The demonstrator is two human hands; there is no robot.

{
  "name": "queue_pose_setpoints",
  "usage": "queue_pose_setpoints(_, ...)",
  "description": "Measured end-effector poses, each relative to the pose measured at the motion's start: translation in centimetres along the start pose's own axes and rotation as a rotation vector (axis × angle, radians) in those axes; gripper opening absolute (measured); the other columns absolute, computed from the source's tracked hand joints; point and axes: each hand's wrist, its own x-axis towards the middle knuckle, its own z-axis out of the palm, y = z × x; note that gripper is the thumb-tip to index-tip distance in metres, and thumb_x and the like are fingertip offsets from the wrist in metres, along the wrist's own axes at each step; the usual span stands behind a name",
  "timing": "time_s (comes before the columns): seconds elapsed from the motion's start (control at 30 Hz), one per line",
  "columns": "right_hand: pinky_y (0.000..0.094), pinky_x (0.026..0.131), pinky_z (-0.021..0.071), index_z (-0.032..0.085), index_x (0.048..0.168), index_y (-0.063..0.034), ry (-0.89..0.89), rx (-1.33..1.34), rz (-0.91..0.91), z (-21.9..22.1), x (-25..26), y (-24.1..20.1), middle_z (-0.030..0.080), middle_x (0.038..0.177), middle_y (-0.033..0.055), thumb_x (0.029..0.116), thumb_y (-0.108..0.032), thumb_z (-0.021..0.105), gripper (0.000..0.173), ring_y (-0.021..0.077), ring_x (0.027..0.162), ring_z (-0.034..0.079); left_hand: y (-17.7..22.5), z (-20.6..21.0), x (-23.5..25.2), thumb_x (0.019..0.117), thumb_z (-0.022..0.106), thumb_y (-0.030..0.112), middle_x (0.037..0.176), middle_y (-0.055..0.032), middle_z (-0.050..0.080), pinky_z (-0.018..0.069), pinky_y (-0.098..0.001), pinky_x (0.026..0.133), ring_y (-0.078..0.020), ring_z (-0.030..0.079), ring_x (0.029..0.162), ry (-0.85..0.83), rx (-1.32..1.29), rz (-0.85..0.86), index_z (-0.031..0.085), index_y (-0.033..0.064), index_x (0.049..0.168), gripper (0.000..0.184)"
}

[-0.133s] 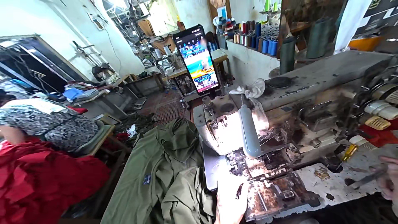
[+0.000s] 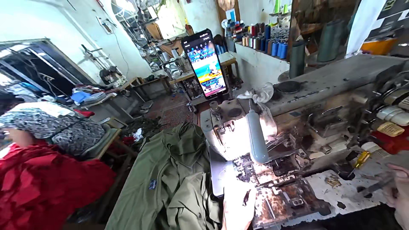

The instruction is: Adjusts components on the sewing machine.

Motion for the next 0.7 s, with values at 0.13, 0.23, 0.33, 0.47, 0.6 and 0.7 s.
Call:
queue_pose_setpoints(0.13, 0.0080, 0.053, 0.0464, 0.057, 0.117, 0.0056, 0.011, -0.018, -0.080, 1.0, -0.9, -0.1, 0.064, 0.079, -0.0170, 0.1061, -0.011, 0.044, 0.024, -0.0113, 0.058, 0.055, 0.1, 0.1, 0.0, 0.0884, 0.068, 0.019, 0.090, -0.0069, 0.076, 0.0544, -0.0352, 0.092, -0.0177, 0.071, 0.094, 0.004, 0.007, -0.010, 0.079, 0.0069, 0.089, 0.016)
queue_pose_setpoints(0.23, 0.0074, 0.066, 0.0494, 0.060, 0.111, 0.0107, -0.009, -0.052, -0.220, 1.7, -1.7, -0.4, 0.065, 0.089, -0.0136, 0.1044, -0.009, 0.048, 0.024, -0.0139, 0.072, 0.058, 0.3, 0.0, 0.1, 0.0883, 0.068, 0.018, 0.091, -0.0074, 0.076, 0.0544, -0.0350, 0.093, -0.0179, 0.071, 0.094, 0.001, 0.011, -0.022, 0.078, 0.0063, 0.090, 0.015)
queue_pose_setpoints(0.33, 0.0070, 0.079, 0.0490, 0.061, 0.108, 0.0173, -0.056, -0.133, -0.407, 2.2, -2.2, -0.2, 0.068, 0.094, -0.0017, 0.1061, -0.011, 0.049, 0.031, -0.0149, 0.084, 0.058, 0.3, 0.0, 0.1, 0.0881, 0.068, 0.017, 0.091, -0.0067, 0.076, 0.0534, -0.0336, 0.094, -0.0168, 0.071, 0.094, 0.011, 0.000, -0.013, 0.078, 0.0068, 0.089, 0.015)
queue_pose_setpoints(0.47, 0.0052, 0.084, 0.0462, 0.060, 0.105, 0.0180, -0.062, -0.167, -0.481, 3.2, -2.7, 0.2, 0.069, 0.096, 0.0035, 0.1076, -0.013, 0.048, 0.033, -0.0168, 0.090, 0.056, 0.4, 0.0, 0.1, 0.0884, 0.068, 0.017, 0.091, -0.0067, 0.076, 0.0537, -0.0331, 0.093, -0.0165, 0.071, 0.094, 0.013, -0.005, -0.014, 0.078, 0.0071, 0.090, 0.014)
queue_pose_setpoints(0.6, 0.0059, 0.076, 0.0486, 0.056, 0.095, 0.0055, -0.031, -0.120, -0.390, 3.7, -3.2, 0.7, 0.066, 0.087, -0.0103, 0.1087, -0.017, 0.044, 0.029, -0.0167, 0.082, 0.058, 0.6, 0.0, 0.1, 0.0884, 0.068, 0.018, 0.091, -0.0074, 0.076, 0.0537, -0.0341, 0.093, -0.0176, 0.071, 0.093, 0.022, 0.012, -0.020, 0.079, 0.0073, 0.090, 0.015)
queue_pose_setpoints(0.7, 0.0074, 0.070, 0.0519, 0.054, 0.099, -0.0070, -0.032, -0.078, -0.326, 3.9, -3.6, 1.7, 0.066, 0.084, -0.0195, 0.1104, -0.022, 0.041, 0.023, -0.0148, 0.075, 0.061, 0.3, 0.1, 0.0, 0.0878, 0.069, 0.018, 0.091, -0.0068, 0.076, 0.0542, -0.0327, 0.093, -0.0168, 0.071, 0.093, 0.031, 0.006, -0.015, 0.079, 0.0069, 0.090, 0.015)
